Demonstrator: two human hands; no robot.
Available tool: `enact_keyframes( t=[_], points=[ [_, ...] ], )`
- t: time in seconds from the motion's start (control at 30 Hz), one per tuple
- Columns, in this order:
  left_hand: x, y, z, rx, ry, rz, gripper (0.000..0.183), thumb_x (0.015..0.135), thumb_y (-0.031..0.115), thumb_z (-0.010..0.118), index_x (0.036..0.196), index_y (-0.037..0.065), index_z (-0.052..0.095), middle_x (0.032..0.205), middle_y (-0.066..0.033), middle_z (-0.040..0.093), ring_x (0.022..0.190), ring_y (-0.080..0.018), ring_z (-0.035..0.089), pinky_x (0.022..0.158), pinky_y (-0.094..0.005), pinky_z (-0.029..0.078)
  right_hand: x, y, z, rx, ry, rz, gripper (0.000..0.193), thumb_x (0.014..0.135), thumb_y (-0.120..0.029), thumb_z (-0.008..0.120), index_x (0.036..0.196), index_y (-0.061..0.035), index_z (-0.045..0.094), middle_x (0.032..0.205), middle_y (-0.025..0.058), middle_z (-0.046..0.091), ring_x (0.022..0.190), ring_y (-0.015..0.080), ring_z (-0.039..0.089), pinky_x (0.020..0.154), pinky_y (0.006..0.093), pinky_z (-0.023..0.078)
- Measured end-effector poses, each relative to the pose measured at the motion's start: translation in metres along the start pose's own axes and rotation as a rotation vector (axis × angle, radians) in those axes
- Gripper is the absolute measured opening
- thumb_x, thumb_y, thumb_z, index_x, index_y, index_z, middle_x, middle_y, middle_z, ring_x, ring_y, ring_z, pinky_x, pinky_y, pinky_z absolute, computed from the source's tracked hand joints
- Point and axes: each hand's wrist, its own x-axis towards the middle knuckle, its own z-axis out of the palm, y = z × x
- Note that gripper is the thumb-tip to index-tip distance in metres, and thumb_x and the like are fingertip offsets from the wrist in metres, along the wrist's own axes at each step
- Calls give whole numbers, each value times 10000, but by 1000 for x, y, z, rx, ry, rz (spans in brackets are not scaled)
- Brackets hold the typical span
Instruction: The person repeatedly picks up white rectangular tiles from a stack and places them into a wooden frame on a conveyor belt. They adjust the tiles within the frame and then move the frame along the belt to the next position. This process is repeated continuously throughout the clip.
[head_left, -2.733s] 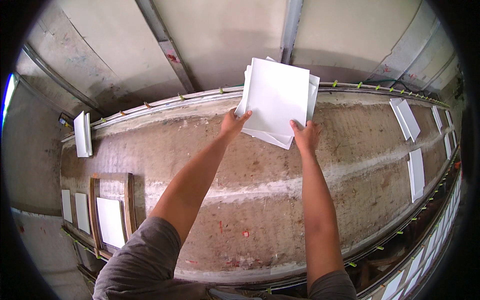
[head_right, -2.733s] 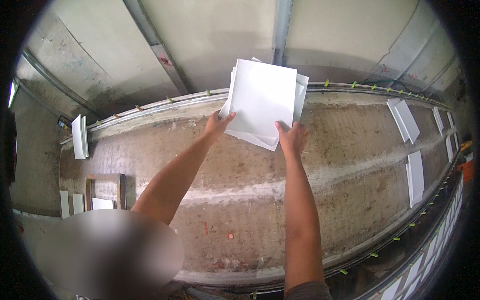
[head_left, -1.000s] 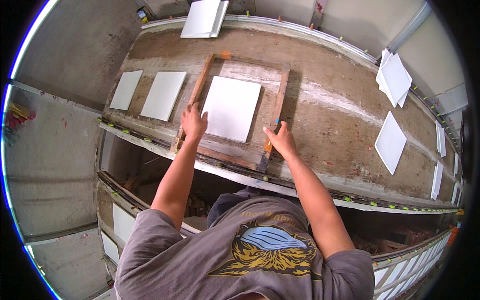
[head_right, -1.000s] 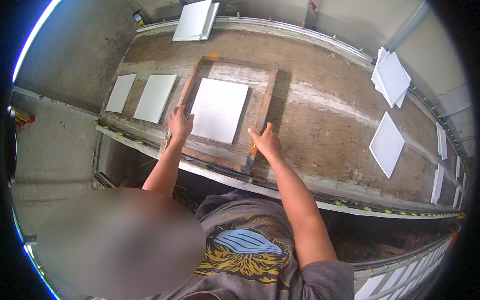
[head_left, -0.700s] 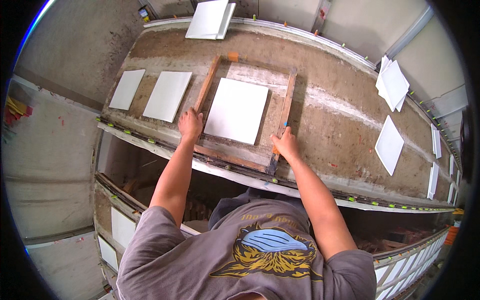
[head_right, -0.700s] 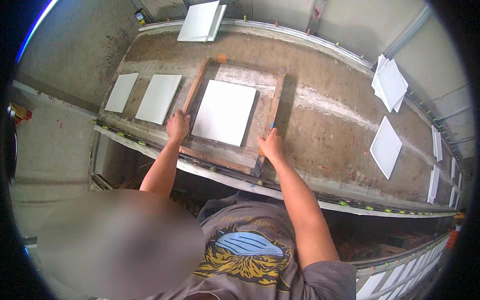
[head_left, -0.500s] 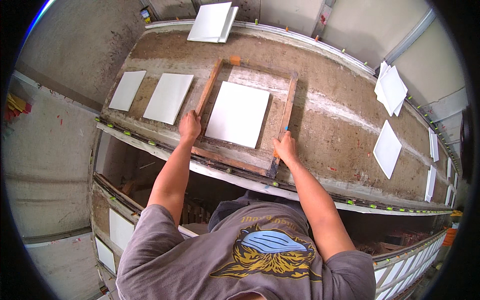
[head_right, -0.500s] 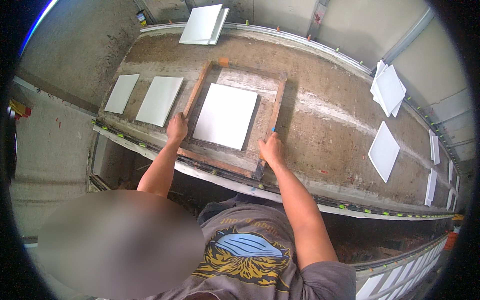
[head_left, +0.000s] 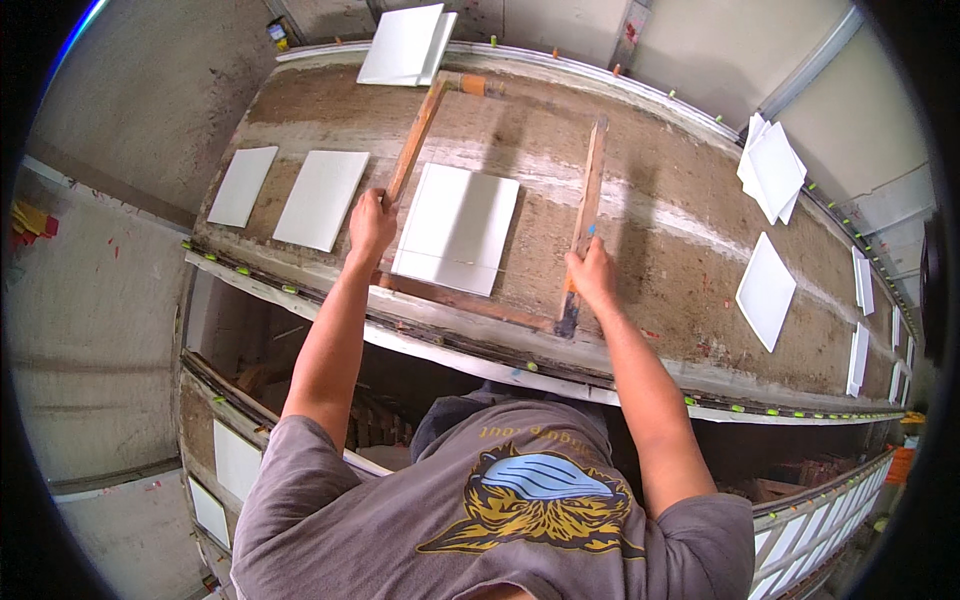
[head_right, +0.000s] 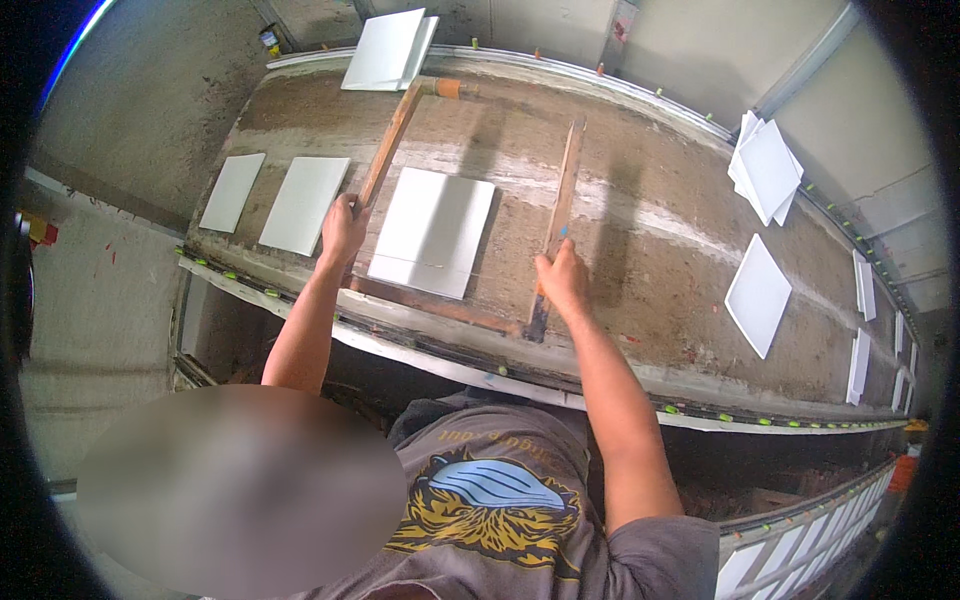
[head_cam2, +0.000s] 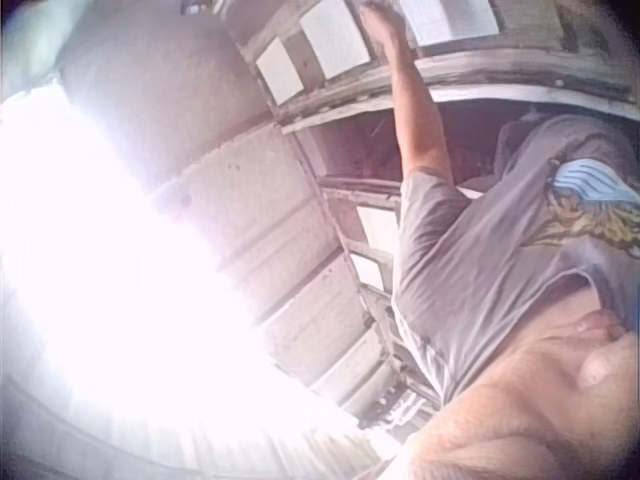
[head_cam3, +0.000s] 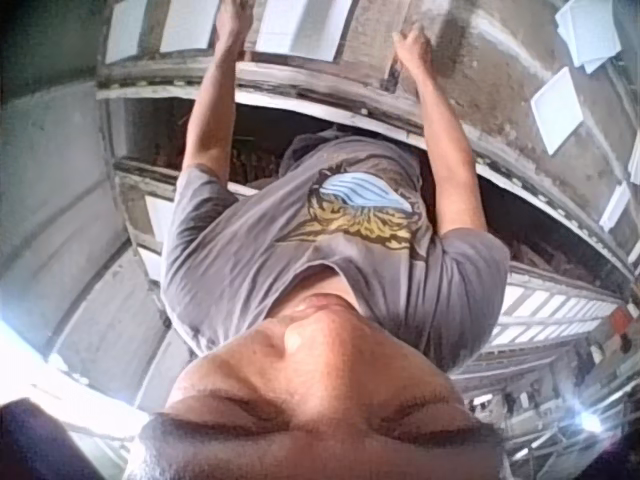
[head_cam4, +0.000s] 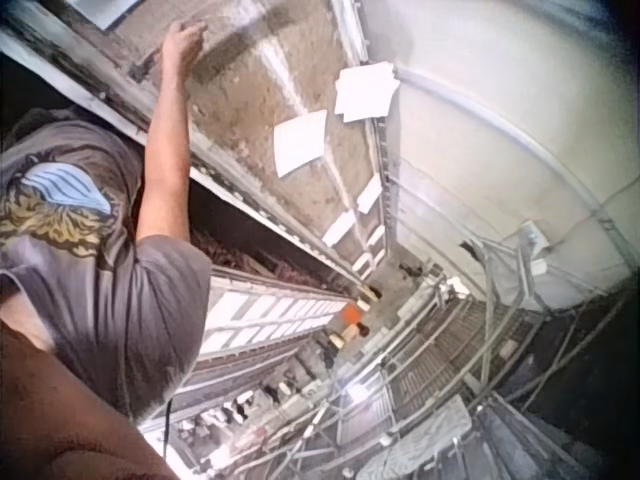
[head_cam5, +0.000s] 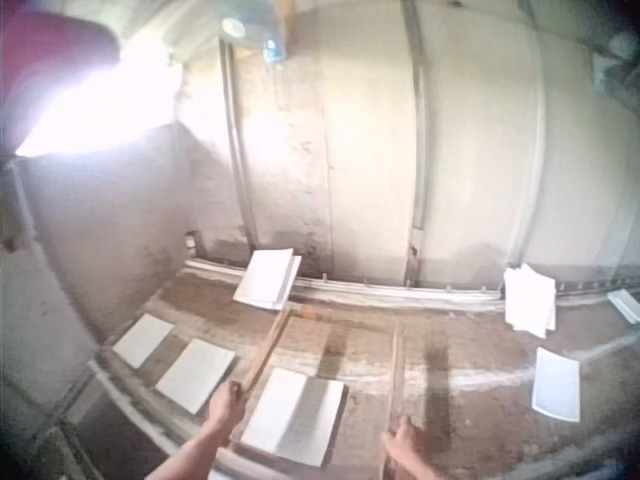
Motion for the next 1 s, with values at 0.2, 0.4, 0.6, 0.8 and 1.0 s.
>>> enact_keyframes(
  t=[0.2,0.4,0.6,0.8,1.0],
  points=[
    [-18,101,12,-132,-212,-10,418,884,242,764,1188,1,608,969,-235,715,910,-382,708,812,-460,554,17,77,-85,7,-10,3,480,872,-320,709,1146,46,561,1027,313,687,999,485,673,854,521,527],
    [-77,160,69,-334,-177,30,371,850,176,793,1121,-31,646,930,-196,696,810,-307,687,760,-405,554,-10,171,-127,-43,28,33,681,879,-310,722,1376,99,499,1130,331,679,1071,458,679,908,491,531],
    [-136,164,114,-376,-149,51,424,849,174,794,1171,-50,634,1032,-219,685,933,-340,690,848,-419,550,-38,222,-136,2,-96,126,732,913,-369,699,1435,81,454,1209,370,632,1157,501,620,971,517,497],
    [-165,158,138,-366,-146,32,428,858,181,793,1188,-31,621,1019,-207,662,911,-339,662,828,-426,537,-55,230,-143,-22,-106,113,734,919,-354,708,1440,91,445,1180,363,651,1109,488,653,928,513,520],
    [-168,175,134,-389,-205,-15,433,868,187,782,1205,-35,624,1038,-211,674,948,-331,672,868,-413,538,-59,241,-147,-12,-70,127,726,918,-330,721,1441,92,445,1207,358,644,1127,472,653,934,504,521]
  ],
)
